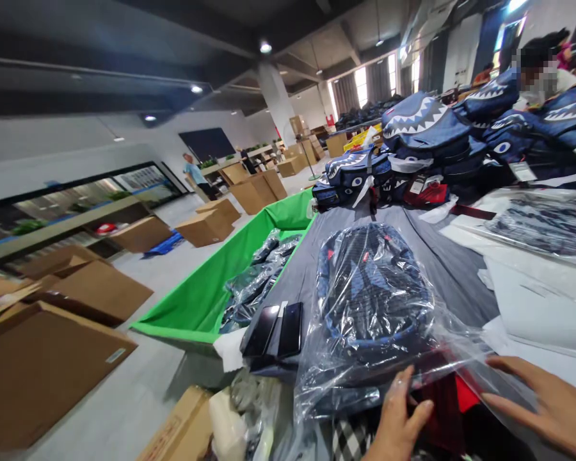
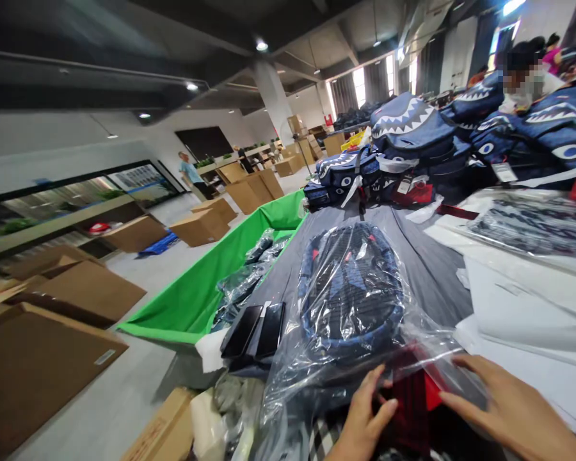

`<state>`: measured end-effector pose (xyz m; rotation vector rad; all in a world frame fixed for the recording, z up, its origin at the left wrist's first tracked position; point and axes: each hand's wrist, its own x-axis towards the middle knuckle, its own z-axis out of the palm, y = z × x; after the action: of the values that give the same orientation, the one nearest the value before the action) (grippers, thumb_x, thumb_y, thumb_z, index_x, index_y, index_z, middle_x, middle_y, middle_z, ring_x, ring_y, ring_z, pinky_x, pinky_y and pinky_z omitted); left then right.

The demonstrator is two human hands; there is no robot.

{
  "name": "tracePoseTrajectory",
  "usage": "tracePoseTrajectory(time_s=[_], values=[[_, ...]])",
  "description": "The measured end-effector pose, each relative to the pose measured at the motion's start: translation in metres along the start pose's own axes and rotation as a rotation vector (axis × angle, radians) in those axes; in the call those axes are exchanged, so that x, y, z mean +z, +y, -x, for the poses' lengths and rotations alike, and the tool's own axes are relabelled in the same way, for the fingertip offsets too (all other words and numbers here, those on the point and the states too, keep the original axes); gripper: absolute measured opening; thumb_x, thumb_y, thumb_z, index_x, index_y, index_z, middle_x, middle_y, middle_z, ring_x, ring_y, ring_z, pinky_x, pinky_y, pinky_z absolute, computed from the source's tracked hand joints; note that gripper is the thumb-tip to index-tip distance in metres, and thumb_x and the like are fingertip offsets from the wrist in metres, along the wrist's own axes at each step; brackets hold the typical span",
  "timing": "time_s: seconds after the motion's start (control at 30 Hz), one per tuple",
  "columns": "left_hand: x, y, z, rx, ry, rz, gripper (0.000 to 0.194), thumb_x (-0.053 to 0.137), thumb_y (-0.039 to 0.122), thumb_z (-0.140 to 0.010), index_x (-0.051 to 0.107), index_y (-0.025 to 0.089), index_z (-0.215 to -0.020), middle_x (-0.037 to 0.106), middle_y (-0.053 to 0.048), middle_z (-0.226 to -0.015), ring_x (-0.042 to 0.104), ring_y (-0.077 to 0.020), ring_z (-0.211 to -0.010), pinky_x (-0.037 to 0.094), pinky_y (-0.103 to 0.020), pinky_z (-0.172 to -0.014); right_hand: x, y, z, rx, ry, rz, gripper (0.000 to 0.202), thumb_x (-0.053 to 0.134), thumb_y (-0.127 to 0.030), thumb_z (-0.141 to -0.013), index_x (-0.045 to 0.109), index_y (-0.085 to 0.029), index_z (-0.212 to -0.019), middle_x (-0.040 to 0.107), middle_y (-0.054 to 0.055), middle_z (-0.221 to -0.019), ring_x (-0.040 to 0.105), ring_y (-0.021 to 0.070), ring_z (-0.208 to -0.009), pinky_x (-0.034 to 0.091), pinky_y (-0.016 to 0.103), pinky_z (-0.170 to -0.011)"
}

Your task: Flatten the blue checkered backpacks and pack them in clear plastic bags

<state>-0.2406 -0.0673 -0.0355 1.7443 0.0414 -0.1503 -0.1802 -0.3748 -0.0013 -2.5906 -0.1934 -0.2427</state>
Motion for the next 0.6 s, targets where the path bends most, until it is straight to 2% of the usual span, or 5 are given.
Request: tracePoseTrajectory(time_s=[0.13,0.27,0.37,0.47,0.6], values=[[0.041,0.021,-0.035,-0.022,0.035,-0.162,0.066,0.072,0.042,-0.081,0.057,0.017,-0.141,0.072,-0.008,-0.100,0.064,-0.0226,-0.085,0.051,-0.039,-0.092,0.017,-0.048,-0.031,-0.061,0.039,0.020,0.090,0.054,-0.086,-0.072,0.066,-0.012,-0.123,0.070,0.022,-0.122,0.069,0.0416,-0.108,0.058,0.053,-0.089],[0.058,0.015,-0.049,-0.093,0.164,-0.026,0.058,0.076,0.044,-0.077,0.065,0.015,-0.127,0.066,-0.002,-0.076,0.063,-0.0212,-0.077,0.050,-0.033,-0.081,0.023,-0.051,-0.046,-0.047,-0.039,-0.092,0.056,0.055,-0.066,-0.082,0.065,-0.022,-0.115,0.075,0.012,-0.112,0.073,0.0322,-0.100,0.059,0.040,-0.081],[0.063,0.017,-0.057,-0.123,0.196,0.013,0.040,0.077,0.041,-0.076,0.072,0.014,-0.106,0.063,-0.001,-0.069,0.061,-0.0201,-0.073,0.048,-0.032,-0.077,0.015,-0.047,-0.043,-0.078,-0.033,0.005,0.034,0.050,-0.048,-0.089,0.066,-0.024,-0.108,0.077,0.009,-0.106,0.074,0.0304,-0.094,0.057,0.037,-0.072],[0.062,0.027,-0.063,-0.119,0.182,0.007,0.018,0.076,0.033,-0.073,0.070,0.016,-0.075,0.057,0.001,-0.062,0.055,-0.0174,-0.067,0.045,-0.030,-0.071,-0.001,-0.049,-0.043,-0.169,-0.056,0.148,0.026,0.051,-0.032,-0.086,0.066,-0.024,-0.106,0.076,0.009,-0.104,0.074,0.0278,-0.089,0.055,0.033,-0.069],[0.046,0.042,-0.062,-0.080,0.170,-0.017,0.032,0.072,0.025,-0.070,0.048,0.019,-0.049,0.042,0.005,-0.051,0.042,-0.0139,-0.060,0.035,-0.028,-0.064,-0.021,-0.051,-0.045,-0.237,-0.008,0.449,0.026,0.045,-0.013,-0.082,0.067,-0.023,-0.094,0.073,0.007,-0.090,0.072,0.0267,-0.077,0.051,0.035,-0.068]])
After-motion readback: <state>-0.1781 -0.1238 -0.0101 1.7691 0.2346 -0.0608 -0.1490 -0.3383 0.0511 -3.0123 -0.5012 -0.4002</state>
